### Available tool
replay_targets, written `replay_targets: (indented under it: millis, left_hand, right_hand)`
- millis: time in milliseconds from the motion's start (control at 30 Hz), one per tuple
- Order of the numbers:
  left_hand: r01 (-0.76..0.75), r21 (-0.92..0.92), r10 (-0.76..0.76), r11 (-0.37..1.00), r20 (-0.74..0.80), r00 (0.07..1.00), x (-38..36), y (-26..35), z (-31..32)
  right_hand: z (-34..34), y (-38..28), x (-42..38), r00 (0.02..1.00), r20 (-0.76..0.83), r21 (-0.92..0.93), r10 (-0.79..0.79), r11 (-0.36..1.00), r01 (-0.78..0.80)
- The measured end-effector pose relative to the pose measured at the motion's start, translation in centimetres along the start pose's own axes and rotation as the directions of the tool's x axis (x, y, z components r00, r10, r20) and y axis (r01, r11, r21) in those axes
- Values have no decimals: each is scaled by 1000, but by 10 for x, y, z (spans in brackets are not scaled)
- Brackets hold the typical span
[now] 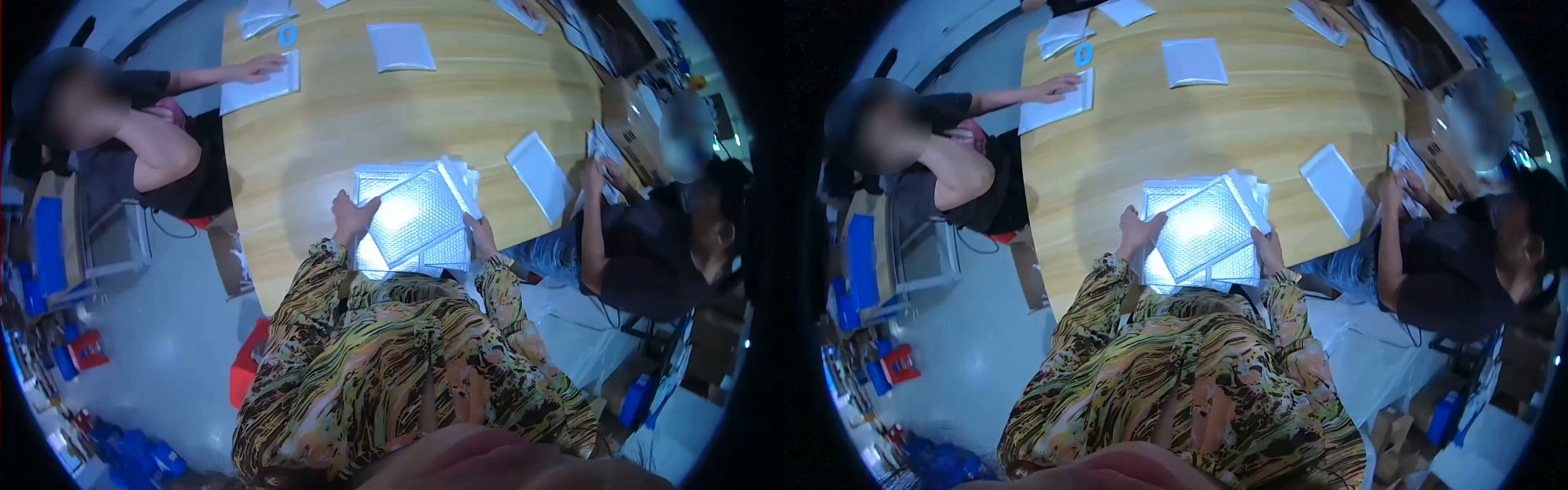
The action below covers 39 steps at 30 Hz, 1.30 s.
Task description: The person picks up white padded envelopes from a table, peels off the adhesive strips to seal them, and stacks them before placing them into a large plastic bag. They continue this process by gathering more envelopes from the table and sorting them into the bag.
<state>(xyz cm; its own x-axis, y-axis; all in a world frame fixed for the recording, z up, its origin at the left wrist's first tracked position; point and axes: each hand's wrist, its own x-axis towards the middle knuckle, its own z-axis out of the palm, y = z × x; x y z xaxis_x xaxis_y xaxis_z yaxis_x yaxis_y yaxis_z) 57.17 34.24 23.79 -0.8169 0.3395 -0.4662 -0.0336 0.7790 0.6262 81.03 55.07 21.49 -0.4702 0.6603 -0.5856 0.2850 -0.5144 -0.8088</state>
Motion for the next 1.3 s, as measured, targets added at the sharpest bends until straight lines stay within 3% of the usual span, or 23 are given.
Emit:
replay_targets:
  millis: [33,67,100,133,200,267,333,367,400,433,467,533,600,633,700,800,900,1033,1100,1167,1233,1267,1300]
  left_hand:
    - [-2,-34,4,999,50,999,2,2,0]
    - [-5,-69,12,998,100,995,5,1,2]
    - [-90,-69,91,994,17,996,1,4,3]
    - [-179,44,176,983,76,982,-4,4,29]
    - [-122,146,108,982,104,989,-17,12,16]
    - [-105,235,84,966,98,992,-24,19,-2]
    - [-46,345,24,937,68,997,-30,19,-24]
    - [-136,293,145,946,-7,989,-26,18,-5]
    - [-154,247,186,957,-110,976,-29,9,-5]
    - [-164,253,196,954,-106,975,-35,-1,-5]
    - [-156,164,185,974,-179,966,-35,-5,-4]
    - [-141,94,159,986,-224,962,-45,7,-13]
    - [-160,214,216,964,-273,937,-60,-9,3]
    - [-179,318,275,931,-288,917,-62,-18,8]
    - [-204,413,388,888,-429,816,-60,-33,26]
    - [-237,383,392,893,-402,827,-59,-36,22]
    - [-232,384,384,894,-388,838,-72,-37,12]
    - [-236,391,391,890,-385,836,-67,-41,12]
    - [-245,377,391,893,-380,838,-69,-39,11]
    - [-247,378,397,892,-396,828,-64,-39,14]
    - [-248,370,398,895,-412,820,-60,-37,16]
    - [-247,371,397,895,-411,821,-58,-36,14]
    - [-250,388,406,887,-401,821,-54,-38,13]
  right_hand:
    - [12,2,5,988,156,145,-9,989,-14]
    - [24,-1,6,985,173,135,5,990,-29]
    - [38,-6,7,974,225,61,-25,998,11]
    - [27,13,-6,976,184,31,-118,993,114]
    - [45,6,-10,980,196,48,-39,998,30]
    - [51,-8,-8,936,348,-25,-45,998,57]
    - [49,-54,-17,908,269,-371,319,905,-208]
    - [26,-48,-12,995,73,-227,67,973,-49]
    - [24,-51,-5,987,-104,-137,-120,985,105]
    - [21,-56,1,961,-150,-185,-233,961,204]
    - [12,-63,21,955,-156,-177,-252,958,224]
    - [-8,-63,86,971,138,45,-197,980,193]
    - [-5,-71,116,972,-1,78,-236,969,236]
    - [2,-83,136,963,-31,-372,-269,897,239]
    - [21,-110,173,947,-54,-741,-317,649,175]
    - [77,-181,174,883,-261,-754,-390,653,66]
    - [112,-187,188,847,-305,-819,-435,574,-1]
    - [122,-157,229,858,-302,-667,-415,735,120]
    - [117,-121,254,791,-213,-431,-574,782,451]
    - [119,-117,215,945,-177,-143,-276,957,252]
    - [113,-94,194,983,-99,291,-155,940,177]
    - [107,-93,174,979,-103,293,-174,935,197]
    - [101,-107,130,1000,-11,451,1,892,4]
